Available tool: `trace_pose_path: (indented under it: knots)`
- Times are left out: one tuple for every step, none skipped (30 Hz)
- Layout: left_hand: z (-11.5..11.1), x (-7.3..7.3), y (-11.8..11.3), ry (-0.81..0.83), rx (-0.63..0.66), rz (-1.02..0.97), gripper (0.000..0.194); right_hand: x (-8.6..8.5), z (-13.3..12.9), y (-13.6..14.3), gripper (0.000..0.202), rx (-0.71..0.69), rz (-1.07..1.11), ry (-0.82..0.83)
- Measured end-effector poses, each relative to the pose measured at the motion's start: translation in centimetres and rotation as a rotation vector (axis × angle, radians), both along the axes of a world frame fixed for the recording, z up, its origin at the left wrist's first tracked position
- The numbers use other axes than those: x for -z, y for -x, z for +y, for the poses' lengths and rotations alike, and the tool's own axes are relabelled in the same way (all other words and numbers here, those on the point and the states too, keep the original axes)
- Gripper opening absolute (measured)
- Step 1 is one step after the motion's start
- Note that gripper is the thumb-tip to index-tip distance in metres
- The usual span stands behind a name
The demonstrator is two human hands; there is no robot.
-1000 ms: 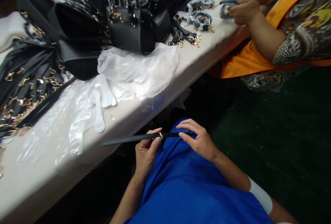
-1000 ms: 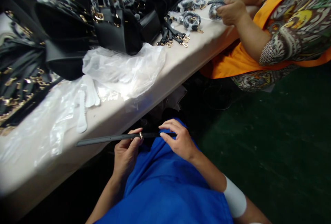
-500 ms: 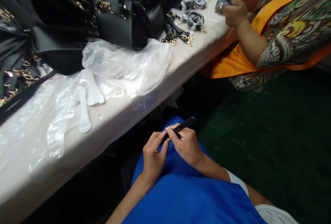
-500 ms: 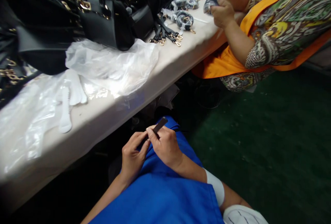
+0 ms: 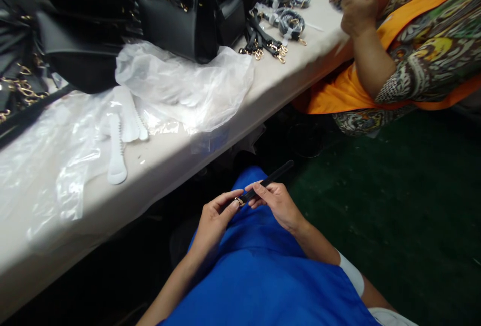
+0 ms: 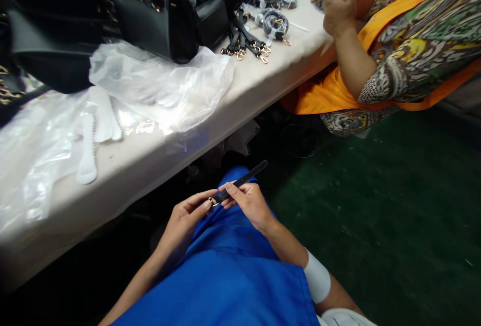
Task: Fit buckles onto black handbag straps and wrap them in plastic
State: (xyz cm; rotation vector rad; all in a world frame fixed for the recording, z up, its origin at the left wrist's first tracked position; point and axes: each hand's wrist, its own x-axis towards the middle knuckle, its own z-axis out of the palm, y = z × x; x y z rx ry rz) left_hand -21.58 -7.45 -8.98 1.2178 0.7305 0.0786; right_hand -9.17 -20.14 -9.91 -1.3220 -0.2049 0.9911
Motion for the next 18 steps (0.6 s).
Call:
trace_pose_path:
  knots:
    - [0.0,0.1,0.0,0.047,-0.016,0.010,0.039,0.0,-0.1,-0.1,0.045,-0.026,-0.075,0.043]
    - [0.0,0.1,0.1,0.080,-0.029,0.022,0.039,0.1,-0.2,-0.2,0.045,-0.054,-0.157,0.091]
    - [-0.1,0.1,0.0,0.101,-0.041,0.034,0.039,0.0,-0.2,-0.3,0.046,-0.080,-0.236,0.135]
    - [-0.1,0.0,0.0,0.110,-0.051,0.042,0.039,0.0,-0.3,-0.3,0.047,-0.105,-0.295,0.163]
    - [-0.2,0.0,0.0,0.110,-0.058,0.047,0.039,0.0,-0.3,-0.4,0.047,-0.128,-0.329,0.172]
    - [-0.2,-0.1,-0.1,0.104,-0.063,0.051,0.039,-0.1,-0.3,-0.4,0.046,-0.146,-0.337,0.164]
    - [-0.2,-0.1,-0.1,0.092,-0.067,0.055,0.039,-0.2,-0.4,-0.4,0.045,-0.158,-0.322,0.143]
    - [-0.2,-0.1,-0.2,0.073,-0.068,0.060,0.039,-0.3,-0.4,-0.4,0.044,-0.158,-0.293,0.122]
    - [-0.2,0.0,-0.2,0.052,-0.068,0.065,0.038,-0.3,-0.4,-0.4,0.044,-0.148,-0.260,0.106]
    - [-0.2,0.1,-0.2,0.034,-0.067,0.072,0.037,-0.4,-0.4,-0.4,0.044,-0.132,-0.231,0.095]
    - [-0.1,0.2,-0.3,0.020,-0.066,0.077,0.036,-0.5,-0.5,-0.4,0.043,-0.116,-0.209,0.085]
    - [-0.1,0.3,-0.3,0.014,-0.067,0.082,0.035,-0.6,-0.5,-0.4,0.043,-0.104,-0.196,0.076]
    - [-0.1,0.4,-0.3,0.013,-0.069,0.086,0.035,-0.7,-0.6,-0.4,0.043,-0.101,-0.193,0.067]
    - [0.0,0.5,-0.3,0.016,-0.072,0.090,0.035,-0.8,-0.6,-0.4,0.042,-0.107,-0.204,0.060]
    - [0.0,0.6,-0.3,0.019,-0.076,0.092,0.035,-0.9,-0.6,-0.4,0.042,-0.121,-0.225,0.055]
    - [0.0,0.7,-0.3,0.023,-0.079,0.092,0.035,-1.0,-0.6,-0.3,0.041,-0.135,-0.255,0.053]
    - [0.0,0.7,-0.3,0.025,-0.080,0.088,0.035,-1.1,-0.5,-0.3,0.040,-0.147,-0.288,0.051]
    - [-0.1,0.7,-0.3,0.027,-0.081,0.083,0.035,-1.1,-0.5,-0.2,0.040,-0.154,-0.322,0.050]
